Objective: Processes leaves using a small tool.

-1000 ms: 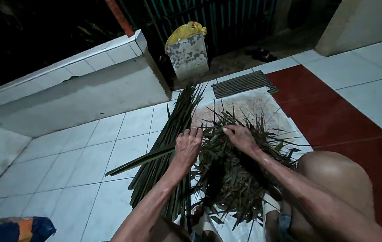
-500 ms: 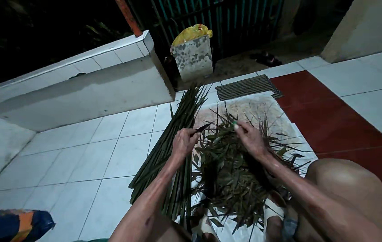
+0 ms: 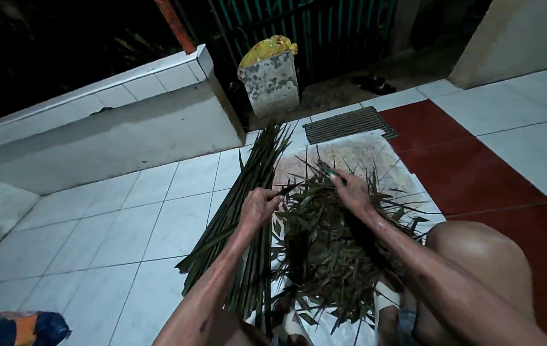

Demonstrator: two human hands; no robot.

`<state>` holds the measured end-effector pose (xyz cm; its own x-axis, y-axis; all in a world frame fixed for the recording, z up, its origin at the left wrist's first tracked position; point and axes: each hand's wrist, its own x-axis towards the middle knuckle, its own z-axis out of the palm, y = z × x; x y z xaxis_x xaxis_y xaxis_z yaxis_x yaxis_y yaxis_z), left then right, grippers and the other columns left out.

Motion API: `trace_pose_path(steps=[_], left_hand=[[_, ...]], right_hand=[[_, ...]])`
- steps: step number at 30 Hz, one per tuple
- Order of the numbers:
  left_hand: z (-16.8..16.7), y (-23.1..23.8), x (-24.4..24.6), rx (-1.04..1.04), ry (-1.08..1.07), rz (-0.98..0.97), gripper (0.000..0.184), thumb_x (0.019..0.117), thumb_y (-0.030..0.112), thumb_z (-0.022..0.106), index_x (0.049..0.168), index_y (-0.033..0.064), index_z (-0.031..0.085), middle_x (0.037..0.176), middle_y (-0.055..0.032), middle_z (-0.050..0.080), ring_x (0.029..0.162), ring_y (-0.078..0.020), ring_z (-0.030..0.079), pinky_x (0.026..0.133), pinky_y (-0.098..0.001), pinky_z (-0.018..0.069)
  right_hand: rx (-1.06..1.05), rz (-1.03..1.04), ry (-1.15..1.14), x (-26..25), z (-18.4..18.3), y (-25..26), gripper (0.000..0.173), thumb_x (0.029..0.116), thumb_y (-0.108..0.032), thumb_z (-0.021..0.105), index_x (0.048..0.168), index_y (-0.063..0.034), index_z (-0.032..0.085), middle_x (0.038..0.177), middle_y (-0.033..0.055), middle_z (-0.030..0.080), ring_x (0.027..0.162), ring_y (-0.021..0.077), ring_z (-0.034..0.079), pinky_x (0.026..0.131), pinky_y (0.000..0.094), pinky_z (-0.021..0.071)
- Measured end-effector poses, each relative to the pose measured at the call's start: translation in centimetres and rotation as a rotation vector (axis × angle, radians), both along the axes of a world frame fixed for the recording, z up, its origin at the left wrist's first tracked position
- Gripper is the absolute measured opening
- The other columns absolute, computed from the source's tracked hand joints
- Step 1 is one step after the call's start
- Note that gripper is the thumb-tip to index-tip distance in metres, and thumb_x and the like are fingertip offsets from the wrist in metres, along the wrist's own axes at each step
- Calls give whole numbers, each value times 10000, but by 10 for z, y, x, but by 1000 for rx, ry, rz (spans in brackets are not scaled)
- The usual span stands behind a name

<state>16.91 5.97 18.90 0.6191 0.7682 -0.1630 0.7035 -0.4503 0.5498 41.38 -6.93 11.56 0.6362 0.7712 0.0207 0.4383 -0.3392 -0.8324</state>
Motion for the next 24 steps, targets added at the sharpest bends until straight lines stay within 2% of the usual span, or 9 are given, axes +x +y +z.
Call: trace_pose_path(steps=[3, 5, 8, 11, 13, 16, 21, 24], left_hand=[[-3, 2, -3, -2, -4, -9, 271, 1028, 381, 614, 1086, 188, 795, 852, 42, 766, 690, -107, 697, 722, -381, 596], [-5, 5, -10, 21, -15, -11, 272, 1030, 367, 609, 1052, 169, 794, 857, 21, 766, 712, -133, 710, 747, -418, 605], [-7, 9, -4, 60, -67, -36, 277, 1022, 358, 616, 965, 148, 787, 836, -2, 757, 724, -170, 709, 747, -480, 594], [-4, 2, 8, 7, -111, -73, 256, 1024, 332, 630, 993, 140, 796, 852, 3, 763, 716, -154, 715, 743, -448, 613], [0, -7, 17, -21, -121, -89, 251, 1021, 330, 639, 948, 144, 792, 831, 13, 762, 699, -140, 702, 721, -435, 596], [-2, -12, 23, -43, -155, -110, 262, 1019, 330, 627, 917, 142, 779, 794, 12, 745, 664, -133, 688, 683, -417, 595], [-5, -5, 9, -163, -212, -239, 317, 1047, 391, 582, 1050, 123, 751, 814, -8, 733, 602, -131, 663, 569, -332, 582], [-1, -1, -3, -271, -203, -288, 359, 1064, 399, 546, 1103, 90, 723, 831, -34, 720, 626, -144, 664, 588, -335, 586]], right_hand=[[34, -152, 40, 19, -3, 4, 389, 1090, -351, 494, 1389, -146, 635, 1114, 200, 712, 980, 395, 684, 871, 632, 522], [128, -169, 106, 16, 3, 4, 411, 1095, -326, 473, 1412, -90, 588, 1060, 195, 699, 899, 350, 681, 822, 571, 547], [231, -7, 244, 5, 16, -3, 444, 1084, -314, 489, 1435, -53, 562, 1024, 133, 705, 848, 205, 680, 801, 405, 580], [260, 185, 397, -15, 14, -5, 438, 1069, -302, 527, 1413, -34, 568, 957, 88, 695, 762, 137, 638, 706, 321, 552], [291, 222, 464, -25, 13, -1, 419, 1060, -305, 545, 1365, -20, 587, 880, 60, 668, 683, 109, 585, 627, 287, 506], [338, 206, 489, -26, 17, 4, 384, 1065, -311, 537, 1293, -13, 618, 824, 41, 638, 648, 105, 558, 592, 273, 480], [386, 132, 494, -13, 29, 5, 361, 1074, -313, 520, 1251, -19, 634, 804, 32, 624, 606, 99, 531, 536, 264, 451], [332, 102, 505, -5, 38, -1, 360, 1083, -307, 507, 1272, -23, 622, 843, 31, 627, 641, 96, 541, 569, 264, 470]])
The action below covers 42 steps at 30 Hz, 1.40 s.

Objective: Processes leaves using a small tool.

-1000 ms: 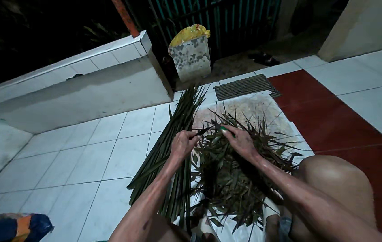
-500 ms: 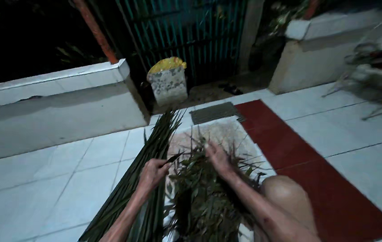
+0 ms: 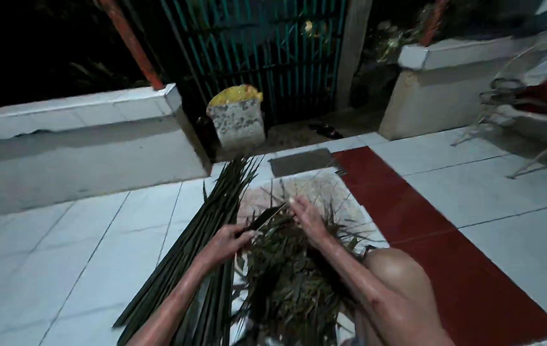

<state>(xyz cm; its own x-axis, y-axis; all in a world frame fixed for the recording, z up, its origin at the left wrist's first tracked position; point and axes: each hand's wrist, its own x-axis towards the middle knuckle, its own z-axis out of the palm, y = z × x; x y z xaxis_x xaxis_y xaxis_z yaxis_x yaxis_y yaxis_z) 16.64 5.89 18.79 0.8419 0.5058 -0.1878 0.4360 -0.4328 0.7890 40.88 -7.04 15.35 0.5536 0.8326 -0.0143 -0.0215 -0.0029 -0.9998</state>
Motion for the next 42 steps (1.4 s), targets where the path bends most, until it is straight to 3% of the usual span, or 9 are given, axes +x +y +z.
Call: trace_pose_path(steps=[6, 8, 11, 14, 21, 24, 29, 33, 42], left_hand=[[-8, 9, -10, -94, 64, 63, 336, 1074, 342, 537, 1091, 63, 723, 854, -27, 723, 614, -89, 623, 568, -265, 526], [-9, 12, -7, -11, 59, 142, 309, 1066, 316, 556, 1074, 72, 746, 842, -22, 726, 620, -84, 620, 587, -274, 526], [-11, 18, -5, 214, 131, 229, 315, 1052, 348, 567, 1056, 109, 773, 908, -46, 757, 813, -173, 714, 809, -445, 589], [-15, 19, -1, 377, 217, 271, 304, 1038, 362, 572, 1107, 154, 783, 1042, -79, 757, 1022, -280, 711, 934, -578, 544], [-11, 1, 10, 473, 257, 239, 300, 1050, 348, 548, 1132, 172, 776, 1058, -94, 753, 1040, -297, 704, 905, -571, 541], [-12, -6, 11, 476, 238, 224, 308, 1046, 338, 545, 1047, 126, 769, 990, -113, 744, 987, -312, 707, 873, -572, 546], [-17, -18, 18, 479, 270, 245, 312, 1059, 336, 523, 1137, 156, 766, 1090, -101, 748, 1066, -298, 701, 915, -562, 540], [-13, -27, 23, 564, 296, 249, 275, 1047, 257, 528, 1164, 156, 755, 1095, -112, 748, 1054, -322, 706, 883, -565, 545], [-13, -40, 28, 705, 301, 222, 292, 1061, 248, 479, 1089, 111, 736, 1021, -138, 740, 966, -344, 718, 781, -554, 555]], right_hand=[[-85, -18, -164, -5, -19, 1, 357, 1081, -360, 509, 1181, -50, 656, 790, 39, 615, 622, 120, 545, 587, 306, 491], [-155, 0, -299, -10, -19, -2, 375, 1088, -346, 500, 1279, -57, 642, 864, 71, 663, 713, 158, 610, 692, 368, 536], [-138, 93, -401, -24, -20, -6, 395, 1083, -345, 496, 1326, -65, 633, 918, 83, 686, 765, 165, 641, 739, 384, 556], [-112, 238, -438, -40, -19, -8, 398, 1085, -352, 488, 1320, -80, 661, 980, 84, 705, 818, 154, 663, 775, 362, 568], [-77, 357, -435, -58, -25, -4, 396, 1082, -368, 490, 1314, -114, 685, 997, 54, 721, 828, 117, 666, 799, 325, 563], [-77, 366, -441, -56, -28, -3, 400, 1079, -386, 493, 1311, -129, 694, 1002, 42, 727, 839, 111, 666, 807, 324, 559], [-135, 317, -500, -53, -24, -6, 412, 1072, -410, 495, 1316, -150, 701, 1122, 54, 745, 999, 146, 699, 924, 407, 557], [-158, 270, -514, -54, -22, -5, 413, 1074, -411, 487, 1307, -152, 708, 1067, 67, 745, 946, 164, 694, 877, 425, 552], [-238, 225, -479, -46, -23, -3, 417, 1074, -404, 493, 1306, -133, 707, 1085, 97, 740, 976, 211, 691, 906, 460, 540]])
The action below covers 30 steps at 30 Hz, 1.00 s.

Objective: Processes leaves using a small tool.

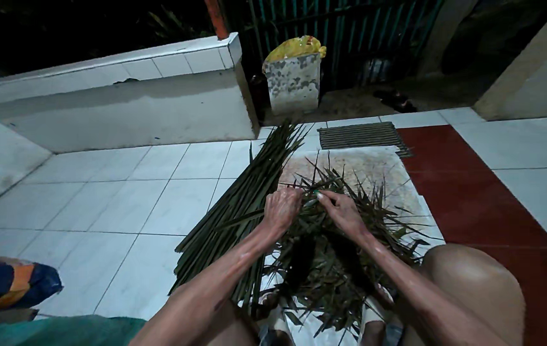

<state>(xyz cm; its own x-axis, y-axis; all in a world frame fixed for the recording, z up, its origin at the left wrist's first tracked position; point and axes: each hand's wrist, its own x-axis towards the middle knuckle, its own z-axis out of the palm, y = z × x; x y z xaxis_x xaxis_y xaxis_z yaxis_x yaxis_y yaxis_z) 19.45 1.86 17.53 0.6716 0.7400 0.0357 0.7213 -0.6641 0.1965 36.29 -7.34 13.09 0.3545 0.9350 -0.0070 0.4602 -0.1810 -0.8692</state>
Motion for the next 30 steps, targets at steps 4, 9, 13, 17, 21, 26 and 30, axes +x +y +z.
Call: trace_pose_path(steps=[4, 9, 13, 17, 21, 26, 30], left_hand=[[-1, -3, 0, 79, 28, -30, 286, 1054, 224, 481, 1115, 117, 740, 1006, -140, 736, 918, -343, 722, 729, -533, 557], [5, -6, -1, 81, 58, -57, 292, 1063, 214, 463, 1134, 113, 728, 1011, -144, 731, 914, -347, 721, 723, -529, 560], [5, -7, -4, 85, 45, -66, 286, 1060, 199, 463, 1111, 106, 729, 993, -144, 729, 906, -344, 721, 720, -526, 560], [3, -9, -5, 95, 54, -78, 280, 1061, 197, 462, 1120, 111, 722, 986, -144, 727, 893, -347, 722, 713, -525, 562], [2, -9, -5, 77, 91, -77, 295, 1068, 206, 459, 1167, 136, 727, 1034, -140, 731, 930, -337, 720, 743, -522, 562], [3, -9, -7, 53, 98, -69, 289, 1058, 196, 469, 1173, 134, 728, 1051, -140, 733, 942, -347, 720, 762, -543, 561], [4, -8, -10, 44, 140, -43, 303, 1066, 208, 457, 1188, 141, 726, 1082, -134, 733, 959, -348, 720, 778, -549, 562]], right_hand=[[-66, -37, -58, 3, 0, 0, 417, 1073, -425, 487, 1291, -153, 717, 1115, 100, 738, 1041, 257, 690, 937, 527, 526], [-114, -88, -116, 9, -4, -1, 431, 1069, -444, 494, 1300, -150, 708, 1164, 119, 731, 1103, 291, 682, 970, 566, 512], [-107, -93, -143, 13, -8, -2, 419, 1068, -431, 497, 1283, -146, 715, 1157, 130, 730, 1107, 306, 681, 967, 579, 509], [-92, -82, -145, 17, -16, -3, 413, 1065, -444, 493, 1246, -157, 730, 1123, 118, 736, 1078, 294, 688, 947, 573, 517], [-100, -76, -124, 17, -20, -3, 408, 1067, -429, 498, 1251, -147, 729, 1149, 122, 732, 1109, 297, 678, 973, 570, 508], [-156, -159, -134, 26, -24, -2, 399, 1071, -414, 497, 1326, -184, 700, 1199, 124, 725, 1145, 321, 669, 993, 587, 496], [-207, -301, -127, 52, -39, -5, 411, 1078, -413, 494, 1314, -145, 696, 1171, 179, 717, 1106, 379, 670, 954, 632, 495]])
